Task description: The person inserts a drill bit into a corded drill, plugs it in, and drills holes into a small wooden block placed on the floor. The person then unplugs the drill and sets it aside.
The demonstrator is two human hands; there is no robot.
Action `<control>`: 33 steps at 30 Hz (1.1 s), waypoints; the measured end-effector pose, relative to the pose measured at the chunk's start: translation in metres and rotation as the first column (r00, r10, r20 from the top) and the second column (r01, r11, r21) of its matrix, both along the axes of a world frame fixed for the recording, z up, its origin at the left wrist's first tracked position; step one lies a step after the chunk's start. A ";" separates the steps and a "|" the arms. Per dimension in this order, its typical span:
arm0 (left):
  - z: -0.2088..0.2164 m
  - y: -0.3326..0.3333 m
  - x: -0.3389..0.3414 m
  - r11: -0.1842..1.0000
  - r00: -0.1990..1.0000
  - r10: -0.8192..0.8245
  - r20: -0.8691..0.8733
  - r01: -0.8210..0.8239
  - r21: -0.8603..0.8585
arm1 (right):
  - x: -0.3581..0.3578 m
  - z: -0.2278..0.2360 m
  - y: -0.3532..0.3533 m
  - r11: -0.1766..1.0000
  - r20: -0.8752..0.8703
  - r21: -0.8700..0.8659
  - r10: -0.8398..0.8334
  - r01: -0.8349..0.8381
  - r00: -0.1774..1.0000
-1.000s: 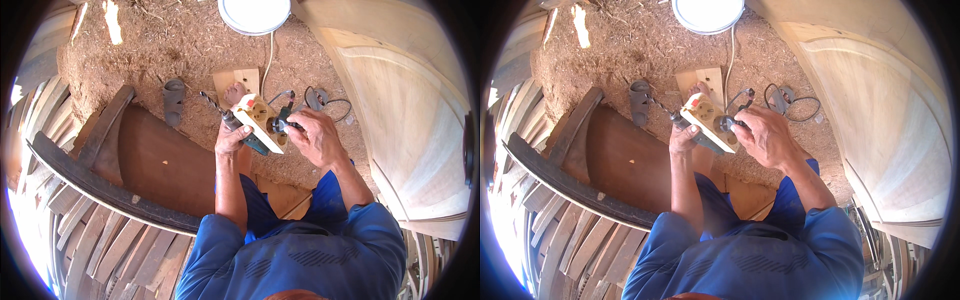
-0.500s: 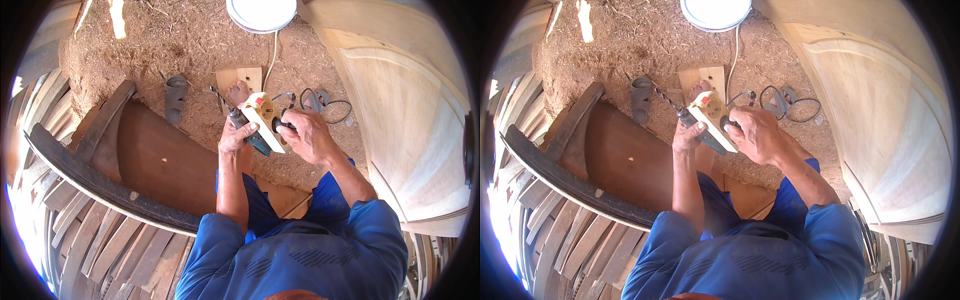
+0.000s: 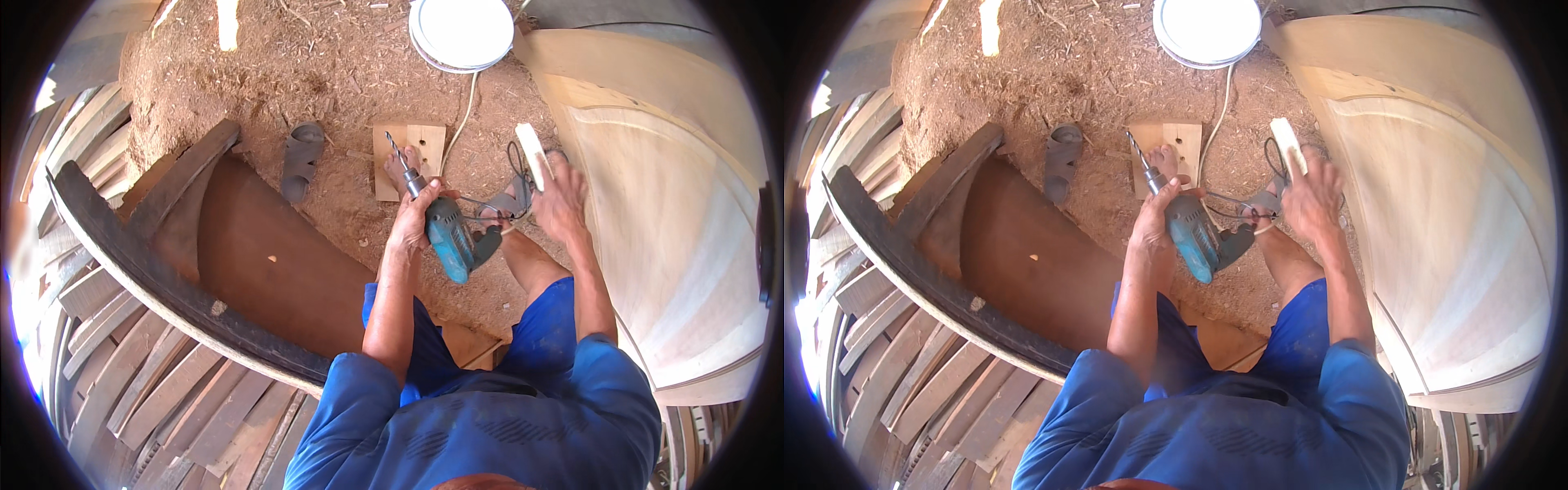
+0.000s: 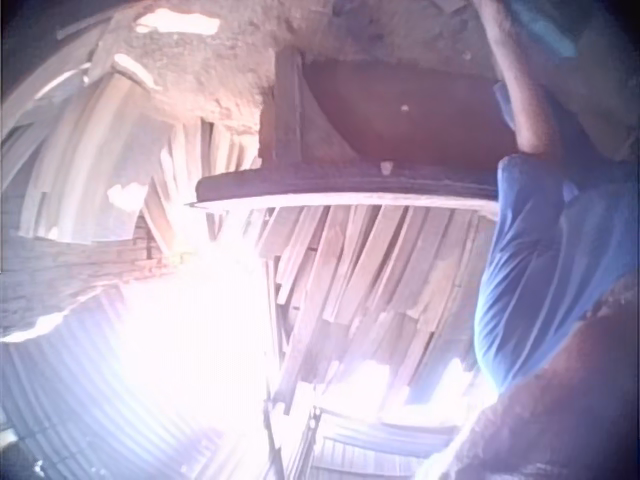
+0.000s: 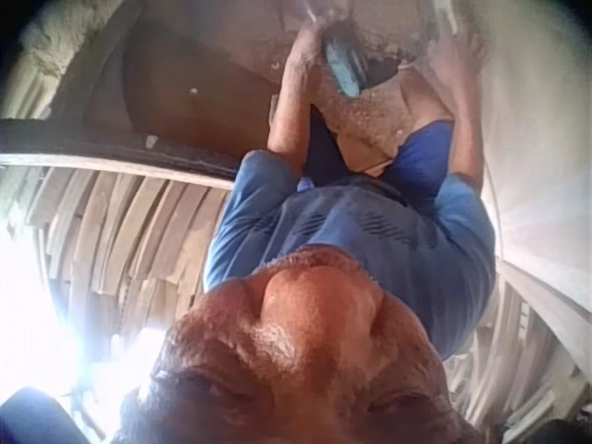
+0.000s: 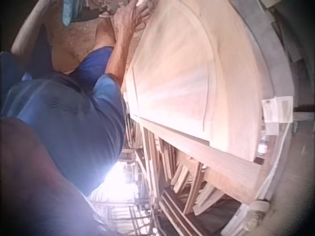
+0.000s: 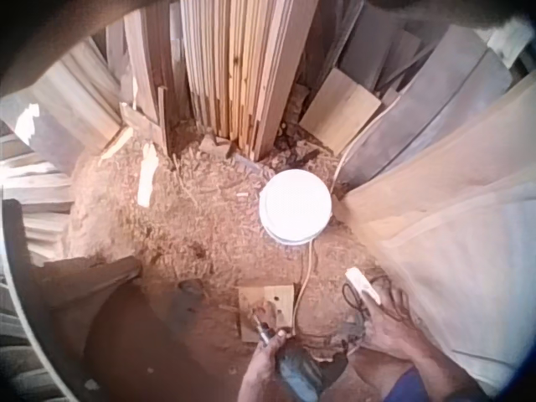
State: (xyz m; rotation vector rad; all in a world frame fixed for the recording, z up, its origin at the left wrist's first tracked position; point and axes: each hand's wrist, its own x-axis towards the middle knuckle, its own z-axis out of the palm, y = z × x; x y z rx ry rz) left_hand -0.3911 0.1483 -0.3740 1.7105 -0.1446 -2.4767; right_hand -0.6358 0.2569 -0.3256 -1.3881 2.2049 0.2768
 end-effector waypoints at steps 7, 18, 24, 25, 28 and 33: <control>-0.004 0.015 -0.013 0.951 0.965 0.256 0.062 -0.263 0.164 | 0.057 0.054 0.020 0.981 0.592 0.111 0.064 -0.160 0.803; -0.020 0.031 -0.032 0.895 0.945 0.327 -0.030 -0.299 0.331 | 0.103 0.033 0.017 0.924 0.618 0.219 -0.380 0.313 0.688; -0.022 0.024 -0.034 0.907 0.946 0.325 -0.001 -0.311 0.284 | 0.111 0.021 0.011 0.899 0.558 0.228 -0.435 0.374 0.707; -0.022 0.021 -0.032 0.912 0.951 0.309 0.002 -0.297 0.285 | 0.114 0.018 0.011 0.896 0.550 0.245 -0.443 0.370 0.708; -0.019 0.018 -0.032 0.906 0.947 0.319 0.018 -0.311 0.286 | 0.115 0.012 0.015 0.916 0.570 0.172 -0.393 0.363 0.722; -0.058 0.037 -0.008 0.906 0.956 0.293 -0.001 -0.277 0.320 | 0.127 0.006 0.017 0.890 0.603 0.096 -0.408 0.445 0.686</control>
